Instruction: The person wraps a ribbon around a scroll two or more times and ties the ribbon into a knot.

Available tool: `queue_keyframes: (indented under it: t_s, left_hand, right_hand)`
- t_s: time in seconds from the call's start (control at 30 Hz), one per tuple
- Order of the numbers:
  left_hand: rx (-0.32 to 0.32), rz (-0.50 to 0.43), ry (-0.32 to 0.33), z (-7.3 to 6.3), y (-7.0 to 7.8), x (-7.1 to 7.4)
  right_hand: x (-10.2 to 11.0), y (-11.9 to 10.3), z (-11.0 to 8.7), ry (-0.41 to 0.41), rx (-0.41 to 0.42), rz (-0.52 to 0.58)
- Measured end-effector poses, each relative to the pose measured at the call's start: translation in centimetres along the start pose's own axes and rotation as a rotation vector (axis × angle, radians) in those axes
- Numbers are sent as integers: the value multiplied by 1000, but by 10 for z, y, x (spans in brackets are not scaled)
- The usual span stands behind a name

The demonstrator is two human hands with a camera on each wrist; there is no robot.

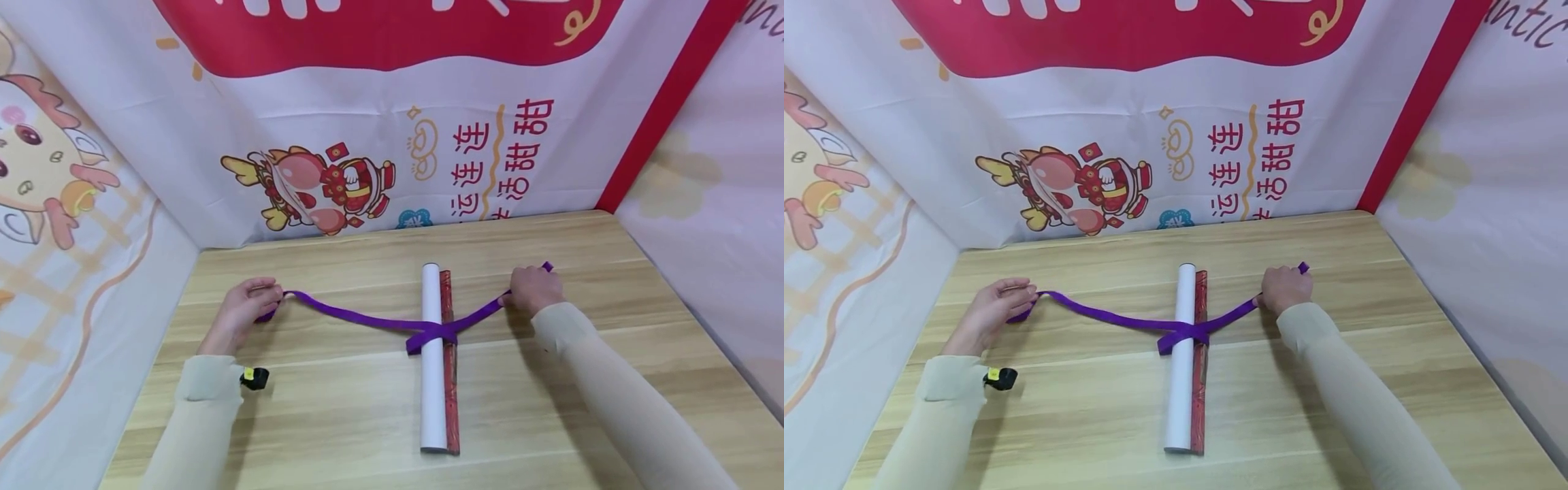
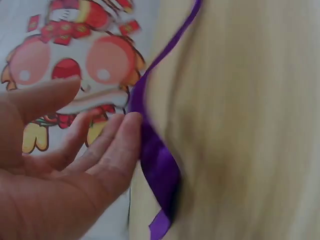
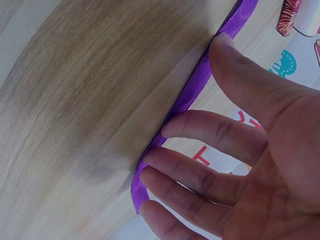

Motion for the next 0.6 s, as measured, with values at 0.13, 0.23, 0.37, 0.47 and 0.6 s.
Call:
queue_keyframes:
  t_s: [0.13, 0.23, 0.37, 0.47, 0.6]
  left_hand:
    - [-70, 475, 56, -5, -11, 6]
    - [-145, 660, 129, -10, -7, 2]
    - [-287, 677, 162, -17, 12, -26]
    - [-407, 683, 100, -24, 32, -61]
    - [-515, 722, -78, -35, 58, -113]
  right_hand:
    - [0, -3, -1, 3, 2, -4]
    - [1, -5, -1, -2, 3, -6]
    - [3, -6, -2, -10, 5, -2]
    - [4, -6, -2, -15, 8, 1]
    - [4, -5, -1, -23, 5, 2]
Point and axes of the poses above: each hand's wrist, its own z-axis towards the middle knuckle, its own x-axis out of the back of the hand, y = z × x, the point moved 3 cm from there along z, towards the middle knuckle, and after that the axes turned 10 degrees about z, right-handed, at the moved point
